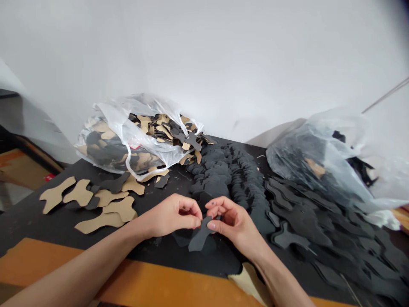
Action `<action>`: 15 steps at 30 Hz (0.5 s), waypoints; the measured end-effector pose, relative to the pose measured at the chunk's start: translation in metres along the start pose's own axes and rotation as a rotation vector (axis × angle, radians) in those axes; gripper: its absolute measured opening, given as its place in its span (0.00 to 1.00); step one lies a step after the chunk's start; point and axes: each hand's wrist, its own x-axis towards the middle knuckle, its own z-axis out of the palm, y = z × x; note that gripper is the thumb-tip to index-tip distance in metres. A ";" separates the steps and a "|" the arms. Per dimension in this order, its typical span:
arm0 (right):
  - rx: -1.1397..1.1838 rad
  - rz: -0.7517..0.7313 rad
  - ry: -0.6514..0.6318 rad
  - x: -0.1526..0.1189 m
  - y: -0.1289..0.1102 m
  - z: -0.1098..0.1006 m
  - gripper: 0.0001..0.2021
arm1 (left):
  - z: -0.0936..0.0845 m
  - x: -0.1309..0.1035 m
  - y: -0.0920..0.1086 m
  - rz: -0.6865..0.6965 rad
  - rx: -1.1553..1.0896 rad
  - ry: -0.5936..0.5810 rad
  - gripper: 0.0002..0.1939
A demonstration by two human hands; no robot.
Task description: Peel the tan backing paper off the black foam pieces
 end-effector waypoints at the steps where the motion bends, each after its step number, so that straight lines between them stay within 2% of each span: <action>1: -0.034 -0.031 0.004 -0.001 0.000 0.000 0.15 | 0.000 0.000 0.000 0.002 -0.014 -0.015 0.06; 7: -0.353 -0.310 -0.030 -0.008 -0.004 -0.001 0.07 | -0.001 -0.001 -0.001 0.006 -0.070 -0.110 0.05; 12: -0.622 -0.536 -0.099 -0.008 -0.005 -0.003 0.14 | 0.003 -0.003 0.000 0.028 -0.083 -0.041 0.05; 15: -0.742 -0.622 -0.063 -0.008 -0.001 -0.002 0.16 | 0.006 -0.003 0.000 0.027 -0.091 0.019 0.07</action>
